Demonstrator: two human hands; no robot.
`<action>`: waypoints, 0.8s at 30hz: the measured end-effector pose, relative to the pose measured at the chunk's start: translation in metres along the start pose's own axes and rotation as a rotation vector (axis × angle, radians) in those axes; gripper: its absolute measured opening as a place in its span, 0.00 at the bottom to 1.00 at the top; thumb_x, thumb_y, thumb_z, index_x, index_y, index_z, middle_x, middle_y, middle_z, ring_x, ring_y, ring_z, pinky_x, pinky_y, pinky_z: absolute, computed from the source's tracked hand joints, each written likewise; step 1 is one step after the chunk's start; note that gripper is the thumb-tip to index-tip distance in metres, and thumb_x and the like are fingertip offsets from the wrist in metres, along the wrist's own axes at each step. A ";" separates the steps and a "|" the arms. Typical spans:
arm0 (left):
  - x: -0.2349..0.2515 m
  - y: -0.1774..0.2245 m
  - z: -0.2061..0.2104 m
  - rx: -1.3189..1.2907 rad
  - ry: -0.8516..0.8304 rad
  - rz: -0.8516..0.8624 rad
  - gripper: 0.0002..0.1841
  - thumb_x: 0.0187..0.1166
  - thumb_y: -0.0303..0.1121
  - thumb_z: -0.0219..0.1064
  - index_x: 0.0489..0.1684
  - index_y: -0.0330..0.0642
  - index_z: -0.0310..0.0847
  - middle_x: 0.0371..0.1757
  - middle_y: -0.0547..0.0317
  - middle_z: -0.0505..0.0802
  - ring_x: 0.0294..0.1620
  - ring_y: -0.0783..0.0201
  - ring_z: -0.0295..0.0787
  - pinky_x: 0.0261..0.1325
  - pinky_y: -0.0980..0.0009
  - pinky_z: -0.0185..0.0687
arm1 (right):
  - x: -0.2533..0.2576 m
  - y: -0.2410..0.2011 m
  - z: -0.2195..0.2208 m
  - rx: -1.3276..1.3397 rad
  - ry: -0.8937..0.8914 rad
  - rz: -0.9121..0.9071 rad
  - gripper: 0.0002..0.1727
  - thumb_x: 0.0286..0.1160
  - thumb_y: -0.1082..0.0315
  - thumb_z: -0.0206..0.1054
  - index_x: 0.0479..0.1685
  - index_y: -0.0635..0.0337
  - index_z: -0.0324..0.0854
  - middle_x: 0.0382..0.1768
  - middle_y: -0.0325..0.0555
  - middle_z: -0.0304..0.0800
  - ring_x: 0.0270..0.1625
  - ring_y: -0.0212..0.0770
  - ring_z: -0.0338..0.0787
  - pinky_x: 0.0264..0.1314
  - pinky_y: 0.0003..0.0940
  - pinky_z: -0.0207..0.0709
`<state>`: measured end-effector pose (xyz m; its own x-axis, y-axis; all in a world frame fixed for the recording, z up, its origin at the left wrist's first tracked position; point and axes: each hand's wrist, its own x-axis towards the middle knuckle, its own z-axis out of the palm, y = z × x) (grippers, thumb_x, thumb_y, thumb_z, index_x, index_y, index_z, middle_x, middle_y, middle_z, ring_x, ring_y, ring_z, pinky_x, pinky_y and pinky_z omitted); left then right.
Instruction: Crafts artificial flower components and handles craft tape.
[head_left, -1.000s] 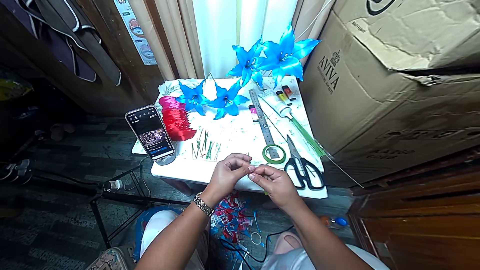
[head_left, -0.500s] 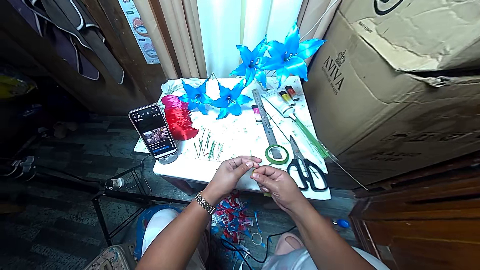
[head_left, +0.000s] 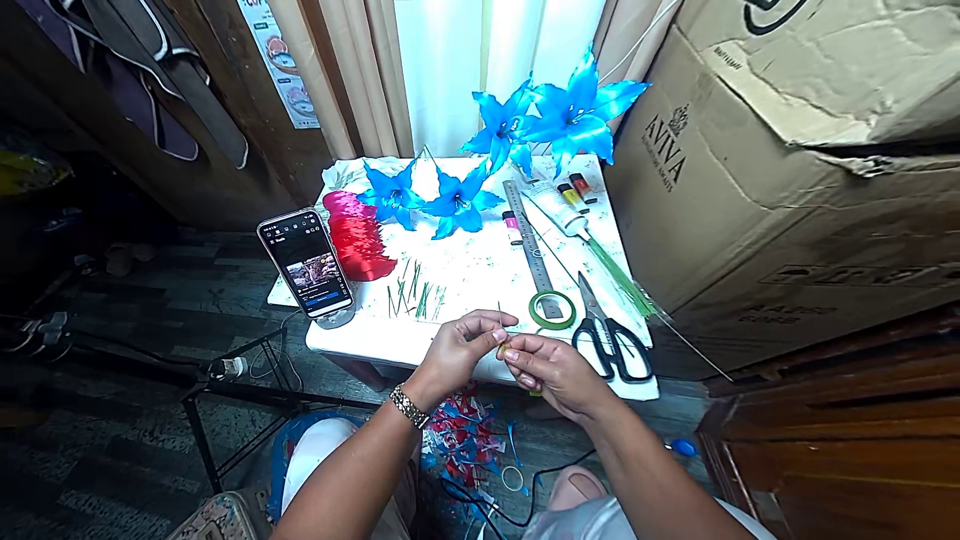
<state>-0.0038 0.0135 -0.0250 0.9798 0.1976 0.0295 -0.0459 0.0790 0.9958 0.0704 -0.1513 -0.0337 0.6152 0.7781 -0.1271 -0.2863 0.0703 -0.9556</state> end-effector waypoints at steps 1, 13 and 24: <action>0.000 -0.002 0.000 -0.036 -0.010 -0.003 0.11 0.83 0.23 0.60 0.34 0.35 0.89 0.59 0.57 0.90 0.56 0.72 0.85 0.61 0.72 0.81 | 0.000 -0.001 0.000 0.014 -0.002 -0.001 0.11 0.81 0.75 0.59 0.36 0.57 0.87 0.22 0.28 0.84 0.21 0.19 0.78 0.26 0.13 0.71; 0.002 -0.001 0.008 0.142 0.161 0.049 0.05 0.76 0.25 0.72 0.29 0.38 0.89 0.54 0.57 0.91 0.52 0.71 0.88 0.57 0.72 0.85 | 0.008 0.015 0.005 -0.502 0.302 -0.469 0.06 0.74 0.69 0.70 0.33 0.61 0.90 0.31 0.31 0.86 0.36 0.14 0.81 0.42 0.09 0.75; 0.002 -0.005 -0.001 -0.154 -0.048 -0.011 0.12 0.84 0.23 0.56 0.34 0.36 0.88 0.57 0.58 0.90 0.55 0.71 0.85 0.62 0.70 0.80 | 0.005 -0.003 0.001 -0.019 0.053 -0.046 0.10 0.77 0.76 0.64 0.32 0.56 0.90 0.21 0.27 0.85 0.19 0.17 0.74 0.23 0.12 0.66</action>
<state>-0.0013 0.0143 -0.0297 0.9885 0.1488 0.0260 -0.0603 0.2308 0.9711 0.0734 -0.1466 -0.0309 0.6659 0.7398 -0.0960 -0.2427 0.0932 -0.9656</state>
